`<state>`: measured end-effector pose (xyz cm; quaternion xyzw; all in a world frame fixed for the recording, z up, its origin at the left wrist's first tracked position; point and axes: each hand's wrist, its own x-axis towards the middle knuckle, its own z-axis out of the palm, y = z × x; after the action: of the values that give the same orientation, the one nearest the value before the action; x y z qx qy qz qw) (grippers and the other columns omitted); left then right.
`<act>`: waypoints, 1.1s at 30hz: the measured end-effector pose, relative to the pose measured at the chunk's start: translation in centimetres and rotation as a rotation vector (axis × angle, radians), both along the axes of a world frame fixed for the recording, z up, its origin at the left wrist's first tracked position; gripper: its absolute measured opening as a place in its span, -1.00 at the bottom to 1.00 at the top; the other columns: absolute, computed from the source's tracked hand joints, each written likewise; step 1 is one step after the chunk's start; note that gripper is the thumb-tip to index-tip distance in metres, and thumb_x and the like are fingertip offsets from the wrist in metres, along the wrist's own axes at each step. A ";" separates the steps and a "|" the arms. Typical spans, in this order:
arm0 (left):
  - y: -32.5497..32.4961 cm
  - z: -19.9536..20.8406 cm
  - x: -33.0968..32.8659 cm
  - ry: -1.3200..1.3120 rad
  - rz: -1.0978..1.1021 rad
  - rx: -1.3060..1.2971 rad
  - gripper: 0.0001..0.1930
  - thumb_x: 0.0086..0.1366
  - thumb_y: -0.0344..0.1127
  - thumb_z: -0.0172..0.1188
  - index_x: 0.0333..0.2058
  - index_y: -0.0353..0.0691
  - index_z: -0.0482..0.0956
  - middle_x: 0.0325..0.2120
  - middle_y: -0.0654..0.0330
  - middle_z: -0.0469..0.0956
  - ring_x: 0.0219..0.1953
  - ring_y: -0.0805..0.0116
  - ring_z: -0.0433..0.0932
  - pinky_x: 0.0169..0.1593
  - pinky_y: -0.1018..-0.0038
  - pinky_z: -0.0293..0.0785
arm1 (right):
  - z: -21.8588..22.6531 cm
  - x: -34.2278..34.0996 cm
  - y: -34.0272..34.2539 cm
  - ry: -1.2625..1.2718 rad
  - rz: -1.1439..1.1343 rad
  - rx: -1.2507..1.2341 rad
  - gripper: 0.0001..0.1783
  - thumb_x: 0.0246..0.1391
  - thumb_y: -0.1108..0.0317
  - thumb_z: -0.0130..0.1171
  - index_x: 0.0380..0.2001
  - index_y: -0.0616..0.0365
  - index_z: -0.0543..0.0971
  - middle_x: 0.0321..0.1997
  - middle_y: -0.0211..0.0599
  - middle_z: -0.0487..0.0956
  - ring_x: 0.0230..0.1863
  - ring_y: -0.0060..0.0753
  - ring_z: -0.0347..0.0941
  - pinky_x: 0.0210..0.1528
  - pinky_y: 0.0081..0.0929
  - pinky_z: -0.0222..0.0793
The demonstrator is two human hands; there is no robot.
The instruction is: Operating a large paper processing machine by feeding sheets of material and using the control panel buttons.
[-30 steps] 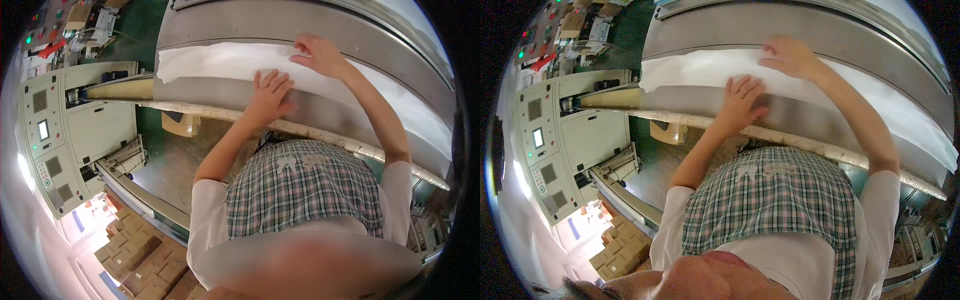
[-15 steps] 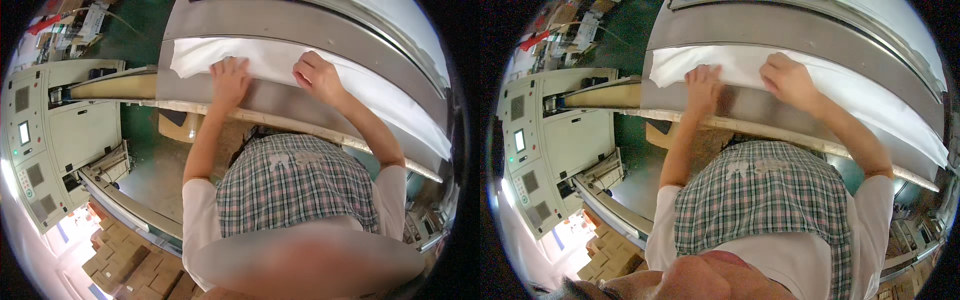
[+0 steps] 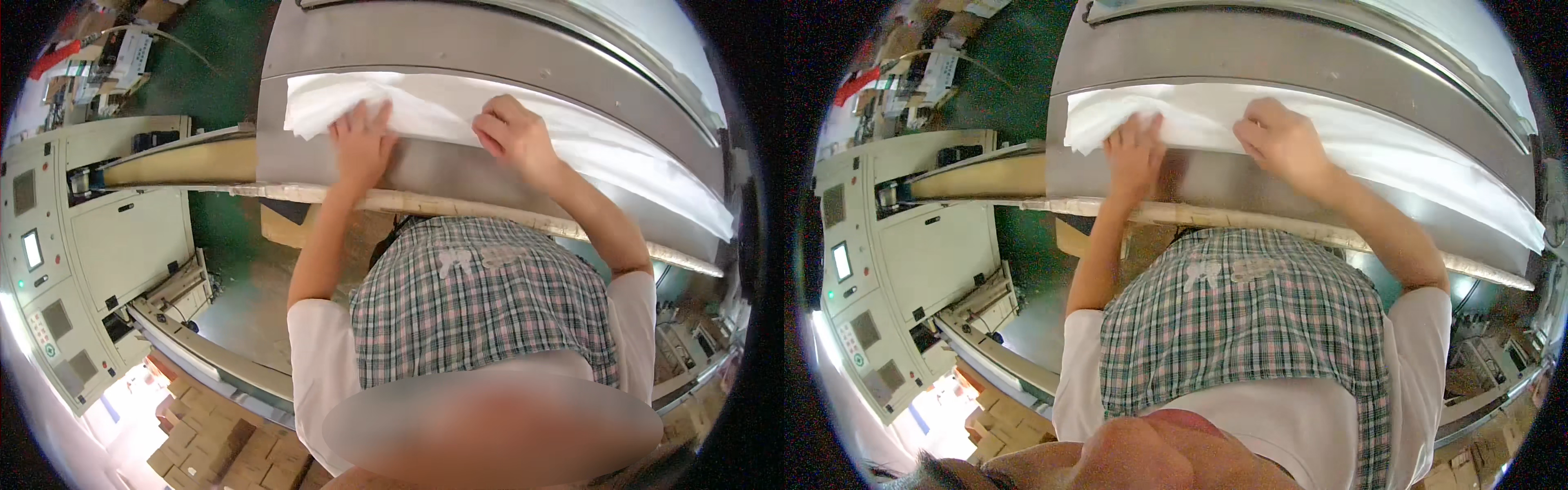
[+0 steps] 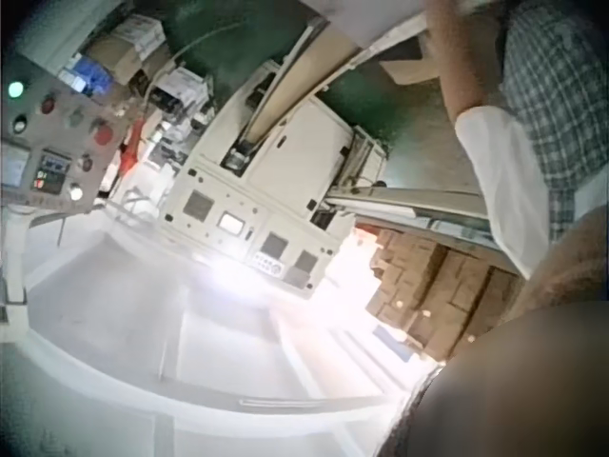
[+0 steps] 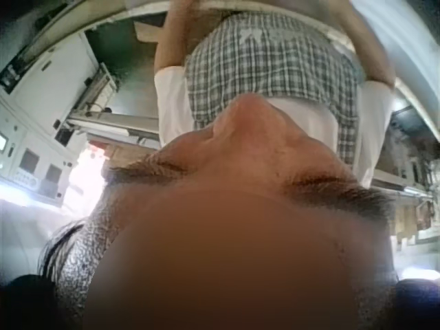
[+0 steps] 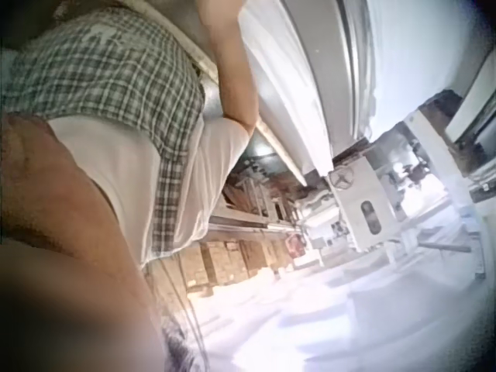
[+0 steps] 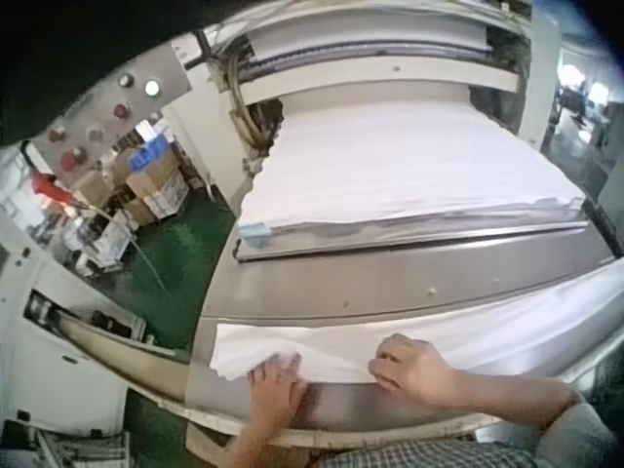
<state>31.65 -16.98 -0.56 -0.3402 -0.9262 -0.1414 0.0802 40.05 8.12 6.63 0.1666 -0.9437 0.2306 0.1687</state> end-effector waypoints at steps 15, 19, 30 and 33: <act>-8.0 3.6 -12.3 0.006 0.354 0.377 -0.72 0.09 -0.26 0.10 -0.20 -0.18 0.48 -0.15 0.02 0.43 -0.05 0.07 0.36 0.00 0.30 0.27 | -5.0 -3.0 -2.4 0.049 0.190 0.033 -0.67 -0.37 0.52 0.08 -0.35 0.17 0.45 -0.18 -0.33 0.48 -0.15 -0.24 0.34 -0.13 -0.42 0.32; -1.5 6.4 -9.5 -0.189 -0.317 0.333 -0.80 0.10 -0.35 0.09 -0.27 -0.19 0.51 -0.32 0.14 0.50 -0.25 0.20 0.46 -0.14 0.39 0.35 | -4.4 -3.8 -3.4 -0.015 0.183 0.063 -0.65 -0.30 0.49 0.05 -0.29 0.17 0.46 -0.14 -0.31 0.47 -0.13 -0.26 0.34 -0.11 -0.40 0.31; -6.5 5.8 -12.2 -0.465 -0.044 -0.608 -0.62 0.18 -0.02 -0.07 -0.47 -0.22 0.52 -0.53 0.01 0.50 -0.42 0.00 0.47 -0.33 0.25 0.35 | -4.7 -3.3 -4.6 -0.016 0.255 0.047 -0.57 -0.25 0.51 0.01 -0.17 0.15 0.43 -0.12 -0.26 0.47 -0.02 -0.25 0.30 -0.02 -0.34 0.20; -6.5 8.1 -12.1 -0.413 0.111 -0.647 -0.66 0.15 -0.04 -0.02 -0.48 -0.23 0.51 -0.50 0.00 0.50 -0.40 0.03 0.46 -0.33 0.26 0.35 | -5.6 -3.5 -4.5 0.014 0.294 0.036 -0.57 -0.23 0.51 -0.01 -0.16 0.15 0.43 -0.11 -0.29 0.47 0.00 -0.25 0.30 -0.02 -0.35 0.19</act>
<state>19.57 -23.48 7.56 -0.2617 -0.9366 0.0969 -0.2119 36.58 3.65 1.02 0.3077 -0.9119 0.2347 0.1368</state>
